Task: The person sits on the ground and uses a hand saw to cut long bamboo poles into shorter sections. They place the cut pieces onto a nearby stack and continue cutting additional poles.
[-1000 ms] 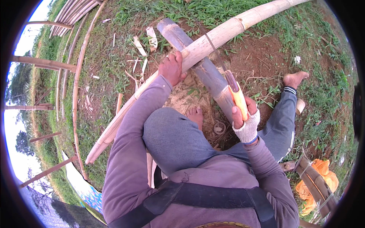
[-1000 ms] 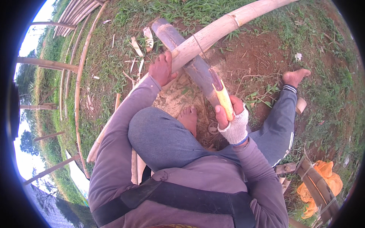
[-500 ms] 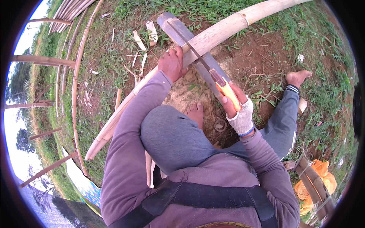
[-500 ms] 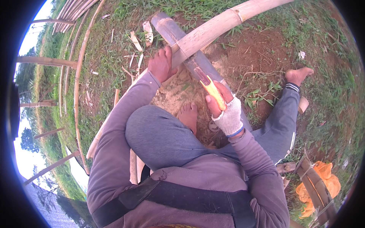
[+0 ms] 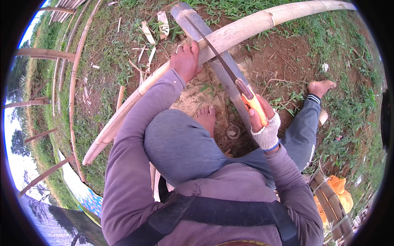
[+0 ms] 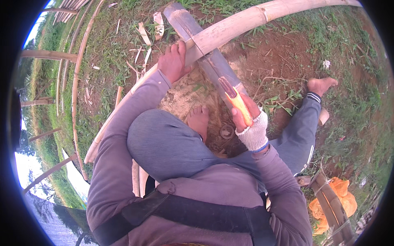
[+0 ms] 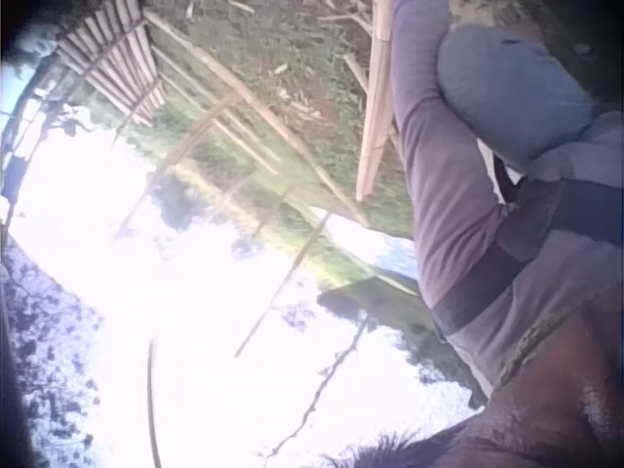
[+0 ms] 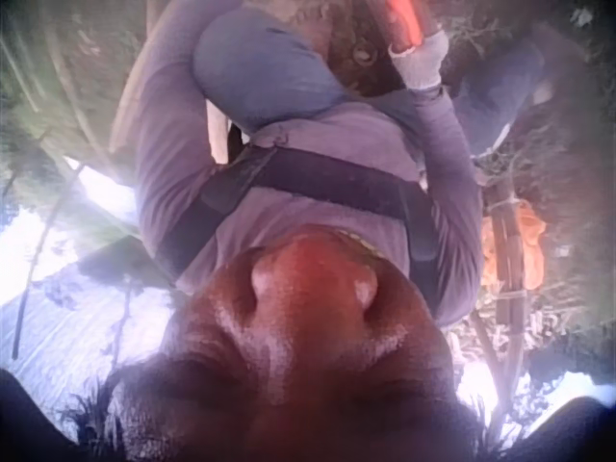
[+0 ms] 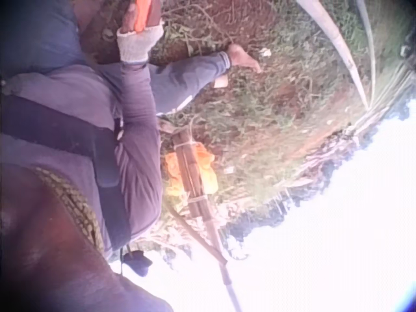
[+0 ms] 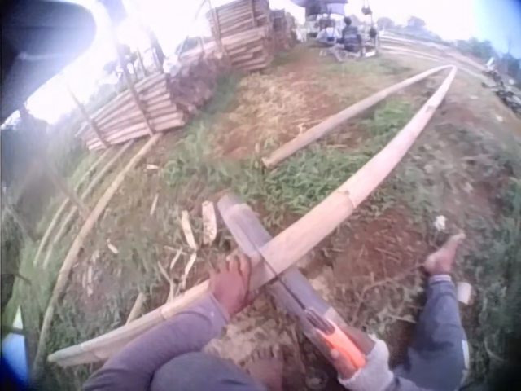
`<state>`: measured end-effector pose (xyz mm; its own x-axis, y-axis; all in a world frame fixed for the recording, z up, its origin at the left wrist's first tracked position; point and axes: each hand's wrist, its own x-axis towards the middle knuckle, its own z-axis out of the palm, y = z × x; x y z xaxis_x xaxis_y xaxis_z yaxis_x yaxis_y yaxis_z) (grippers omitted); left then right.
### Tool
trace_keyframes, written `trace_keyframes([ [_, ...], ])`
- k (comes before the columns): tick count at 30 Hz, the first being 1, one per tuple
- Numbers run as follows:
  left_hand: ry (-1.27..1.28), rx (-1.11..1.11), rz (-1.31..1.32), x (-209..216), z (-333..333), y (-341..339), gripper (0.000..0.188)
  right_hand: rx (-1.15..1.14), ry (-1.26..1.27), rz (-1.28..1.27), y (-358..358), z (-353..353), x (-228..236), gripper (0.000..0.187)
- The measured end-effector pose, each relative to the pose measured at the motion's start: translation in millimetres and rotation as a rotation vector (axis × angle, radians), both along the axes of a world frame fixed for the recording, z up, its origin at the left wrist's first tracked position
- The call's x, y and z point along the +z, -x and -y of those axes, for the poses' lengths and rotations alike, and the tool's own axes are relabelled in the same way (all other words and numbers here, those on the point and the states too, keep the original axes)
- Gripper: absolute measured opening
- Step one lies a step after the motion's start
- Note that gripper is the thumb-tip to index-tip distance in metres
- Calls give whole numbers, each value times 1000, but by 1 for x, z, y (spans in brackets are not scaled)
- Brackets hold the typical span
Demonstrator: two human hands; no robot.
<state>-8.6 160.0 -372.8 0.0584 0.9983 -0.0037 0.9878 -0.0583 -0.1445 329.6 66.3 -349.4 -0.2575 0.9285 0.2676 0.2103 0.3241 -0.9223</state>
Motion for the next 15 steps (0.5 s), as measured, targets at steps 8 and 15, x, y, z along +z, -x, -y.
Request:
trace_keyframes([
  [8, 22, 27, 9, 5, 1, 1, 107, -39, -42, 42, 31, -23, 23, 43],
  [15, 7, 18, 59, -1, 3, -5, 103, -32, -3, 84, 18, -16, 4, 43],
])
